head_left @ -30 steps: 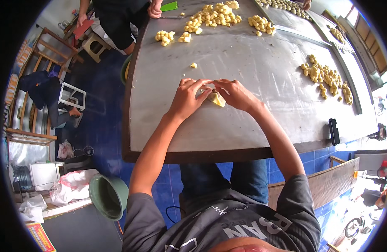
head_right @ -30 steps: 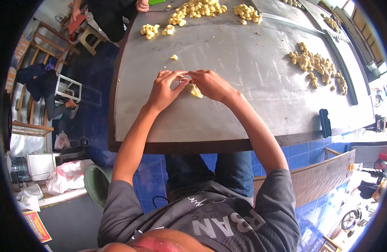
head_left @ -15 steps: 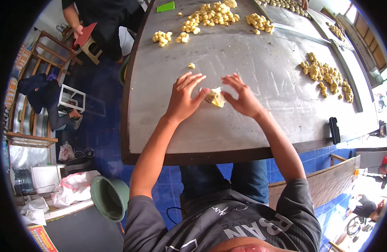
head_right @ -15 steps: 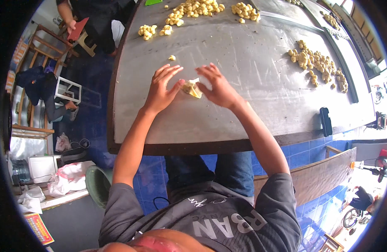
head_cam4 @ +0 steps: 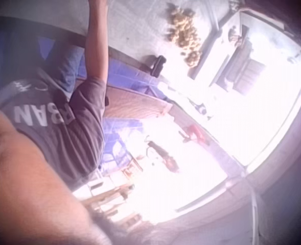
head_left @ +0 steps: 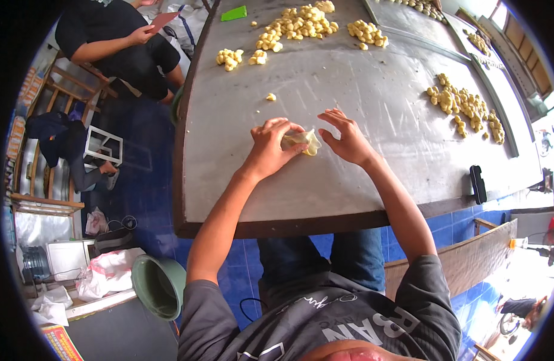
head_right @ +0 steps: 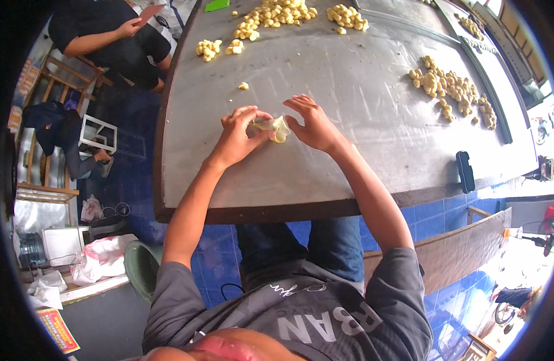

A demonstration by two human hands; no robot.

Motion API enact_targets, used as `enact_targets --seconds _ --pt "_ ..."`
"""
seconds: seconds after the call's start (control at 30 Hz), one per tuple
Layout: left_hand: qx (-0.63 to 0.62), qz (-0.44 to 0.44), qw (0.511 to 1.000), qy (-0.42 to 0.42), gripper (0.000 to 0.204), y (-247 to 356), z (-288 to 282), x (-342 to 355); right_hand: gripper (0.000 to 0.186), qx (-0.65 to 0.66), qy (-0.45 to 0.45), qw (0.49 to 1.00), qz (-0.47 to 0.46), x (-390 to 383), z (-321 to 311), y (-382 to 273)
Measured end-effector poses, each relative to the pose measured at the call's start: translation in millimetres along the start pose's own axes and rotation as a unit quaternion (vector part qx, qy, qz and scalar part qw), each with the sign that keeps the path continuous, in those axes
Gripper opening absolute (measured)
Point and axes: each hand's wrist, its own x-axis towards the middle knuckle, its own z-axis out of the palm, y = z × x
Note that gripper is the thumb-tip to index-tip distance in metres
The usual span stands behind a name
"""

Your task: The person rolls out a piece of dough on a metal table, places a scoop of dark filling in the center, and folds the dough edges over the filling to form a small pastry.

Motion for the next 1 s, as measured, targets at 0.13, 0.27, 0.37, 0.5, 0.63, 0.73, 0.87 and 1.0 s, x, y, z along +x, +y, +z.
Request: enact_targets --seconds 0.13,0.27,0.37,0.5,0.63,0.73,0.87,1.0 --pt "-0.027 0.031 0.999 -0.012 0.033 17.6 -11.5 -3.0 0.036 0.014 0.001 1.000 0.000 1.0 -3.3 -3.3" --pt "-0.194 0.021 0.981 -0.014 0.038 20.3 -18.8 -5.4 0.036 0.069 -0.011 0.997 0.043 4.9 -4.4 -4.7" --pt "-0.185 0.063 0.981 -0.007 0.041 19.7 -22.0 -7.0 0.037 0.076 -0.040 0.994 0.070 39.9 -16.6 -0.3" --pt "-0.193 0.111 0.975 0.020 0.051 25.8 -13.5 -5.7 0.039 -0.042 -0.129 0.990 -0.029 125.5 -6.1 -33.8" --pt "-0.092 0.156 0.982 0.057 0.057 15.9 -13.1 -11.4 0.044 -0.156 -0.271 0.939 -0.143 203.6 18.5 -127.3" --pt "-0.020 0.201 0.970 0.137 0.059 10.2 -12.9 -12.2 0.048 -0.234 -0.365 0.899 -0.059 213.1 27.2 -159.1" --pt "-0.038 0.195 0.966 0.164 0.062 14.1 -26.3 -11.6 0.041 0.026 -0.229 0.968 -0.094 188.9 7.1 -117.6" --pt "-0.134 0.149 0.953 0.227 0.064 19.0 -31.2 -7.0 0.043 0.288 -0.232 0.927 0.063 112.0 -25.6 -73.8"
